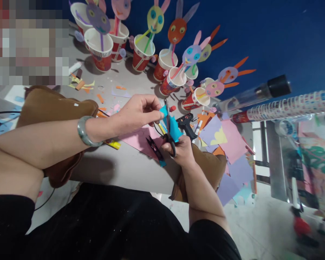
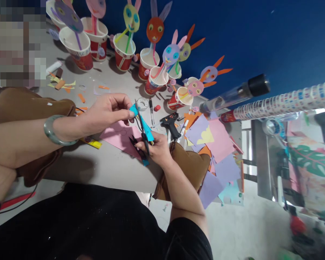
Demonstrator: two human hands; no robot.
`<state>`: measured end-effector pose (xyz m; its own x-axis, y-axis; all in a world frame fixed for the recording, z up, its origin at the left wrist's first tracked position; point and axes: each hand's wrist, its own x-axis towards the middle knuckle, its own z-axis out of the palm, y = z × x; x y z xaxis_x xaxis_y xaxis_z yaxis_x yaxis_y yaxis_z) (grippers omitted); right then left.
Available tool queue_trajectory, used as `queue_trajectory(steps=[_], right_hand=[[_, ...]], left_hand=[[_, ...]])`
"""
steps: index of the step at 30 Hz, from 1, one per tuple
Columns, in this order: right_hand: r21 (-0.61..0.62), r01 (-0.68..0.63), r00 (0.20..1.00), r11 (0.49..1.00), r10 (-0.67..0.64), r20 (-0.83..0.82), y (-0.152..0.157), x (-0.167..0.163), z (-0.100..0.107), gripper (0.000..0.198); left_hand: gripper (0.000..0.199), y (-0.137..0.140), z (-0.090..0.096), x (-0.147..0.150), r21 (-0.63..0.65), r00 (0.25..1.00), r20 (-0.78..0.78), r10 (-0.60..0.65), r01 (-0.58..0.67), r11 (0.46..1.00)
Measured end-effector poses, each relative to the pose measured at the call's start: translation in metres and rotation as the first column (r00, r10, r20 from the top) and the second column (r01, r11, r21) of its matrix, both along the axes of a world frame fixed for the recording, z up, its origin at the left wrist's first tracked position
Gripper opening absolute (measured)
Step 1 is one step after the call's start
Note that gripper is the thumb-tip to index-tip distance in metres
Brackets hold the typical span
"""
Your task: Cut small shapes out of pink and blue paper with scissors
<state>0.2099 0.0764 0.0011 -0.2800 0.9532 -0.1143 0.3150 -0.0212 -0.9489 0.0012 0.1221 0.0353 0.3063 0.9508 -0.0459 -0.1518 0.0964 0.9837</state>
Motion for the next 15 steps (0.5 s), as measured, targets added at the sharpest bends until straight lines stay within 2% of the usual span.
queue_trajectory(steps=[6, 10, 15], right_hand=[[0.025, -0.006, 1.0, 1.0, 0.006, 0.006, 0.0011, -0.0005, 0.0, 0.062], [0.001, -0.001, 1.0, 1.0, 0.001, 0.01, 0.0013, 0.0002, -0.0021, 0.06], [0.061, 0.048, 0.999, 0.997, -0.048, -0.014, 0.0019, -0.0001, -0.0007, 0.056]], left_hand=[[0.011, 0.0004, -0.0024, -0.0021, 0.057, 0.999, -0.008, -0.037, 0.037, 0.998], [0.012, 0.0005, -0.001, -0.0021, 0.021, 0.999, -0.01, -0.036, 0.036, 0.999], [0.014, 0.0017, -0.0027, -0.001, -0.011, 1.0, -0.001, -0.006, 0.006, 1.0]])
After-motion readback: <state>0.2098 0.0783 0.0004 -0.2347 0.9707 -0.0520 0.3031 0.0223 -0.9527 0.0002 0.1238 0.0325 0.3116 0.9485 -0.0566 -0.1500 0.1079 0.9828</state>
